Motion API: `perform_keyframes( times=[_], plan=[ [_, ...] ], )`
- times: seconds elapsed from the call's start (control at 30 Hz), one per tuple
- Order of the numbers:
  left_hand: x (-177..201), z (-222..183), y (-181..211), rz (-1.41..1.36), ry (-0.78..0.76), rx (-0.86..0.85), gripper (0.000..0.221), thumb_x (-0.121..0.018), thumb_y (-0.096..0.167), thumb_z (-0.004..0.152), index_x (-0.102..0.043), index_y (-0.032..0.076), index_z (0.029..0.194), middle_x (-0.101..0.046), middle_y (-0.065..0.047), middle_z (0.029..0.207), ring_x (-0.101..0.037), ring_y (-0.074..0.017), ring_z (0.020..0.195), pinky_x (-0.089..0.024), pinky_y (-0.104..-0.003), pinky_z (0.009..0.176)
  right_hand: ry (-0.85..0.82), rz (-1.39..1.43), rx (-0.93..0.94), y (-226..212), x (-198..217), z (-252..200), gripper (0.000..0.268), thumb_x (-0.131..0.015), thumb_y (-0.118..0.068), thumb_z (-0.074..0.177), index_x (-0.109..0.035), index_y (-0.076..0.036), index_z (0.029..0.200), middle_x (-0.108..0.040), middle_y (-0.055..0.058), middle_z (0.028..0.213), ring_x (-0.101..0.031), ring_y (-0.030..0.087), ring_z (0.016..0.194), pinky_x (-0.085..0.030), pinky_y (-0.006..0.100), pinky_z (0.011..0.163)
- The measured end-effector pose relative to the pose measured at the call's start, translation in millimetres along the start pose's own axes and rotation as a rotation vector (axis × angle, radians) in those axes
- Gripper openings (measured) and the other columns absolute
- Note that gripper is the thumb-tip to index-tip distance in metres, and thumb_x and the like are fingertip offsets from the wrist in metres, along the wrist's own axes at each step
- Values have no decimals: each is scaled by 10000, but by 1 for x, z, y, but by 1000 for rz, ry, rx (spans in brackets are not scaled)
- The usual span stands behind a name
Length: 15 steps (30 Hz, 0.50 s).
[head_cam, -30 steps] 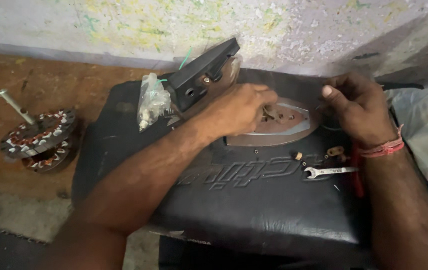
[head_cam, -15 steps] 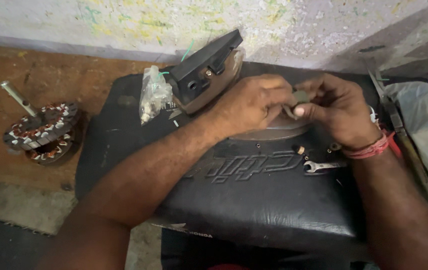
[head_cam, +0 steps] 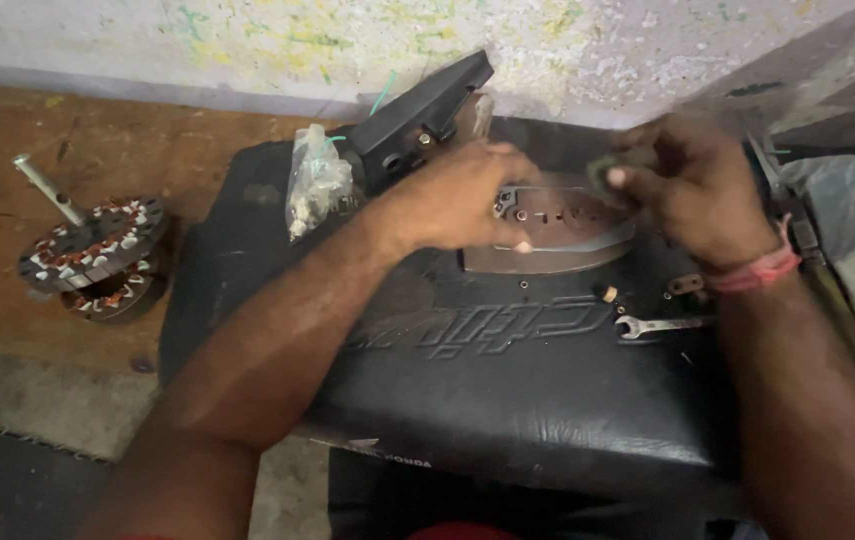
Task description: The person disassembles an electric iron by removing screws and separating the metal soleplate from the plastic housing. They then use a small piece of cloth to wipe the surface of the soleplate before reassembling the iron.
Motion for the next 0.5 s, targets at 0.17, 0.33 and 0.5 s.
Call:
perform_keyframes(
  times=[0.17,0.33,0.5],
  plan=[
    [-4,1,3,75,31,0,739,-882,417,745,-624,-1,1297,-602,-151,1358,-521,-314,1319,-399,-444,1161,-45,-384,-56,-8,-24,26,140,-814,-112,885,-744,-33,977,-750,75,866,-675,130,773,-534,291,686],
    [-10,6,0,145,61,-24,749,-897,449,727,-644,-25,1249,-523,-202,1422,-418,-355,1377,-298,-474,1178,-140,-418,-197,-11,-48,38,168,-836,-151,822,-769,-66,951,-761,68,798,-668,147,658,-539,338,604],
    [-14,7,-1,191,79,16,586,-895,435,711,-739,50,1125,-531,-132,1462,-387,-323,1438,-240,-464,1244,-144,-637,-91,-8,-47,41,317,-902,-247,734,-743,-32,905,-742,134,763,-696,217,655,-537,366,626]
  ],
)
Point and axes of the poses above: each hand's wrist, its own z-axis towards the middle knuckle, its own x-axis out of the back of the hand, y = z × x, the point moved 1 cm from there along z, towards the middle knuckle
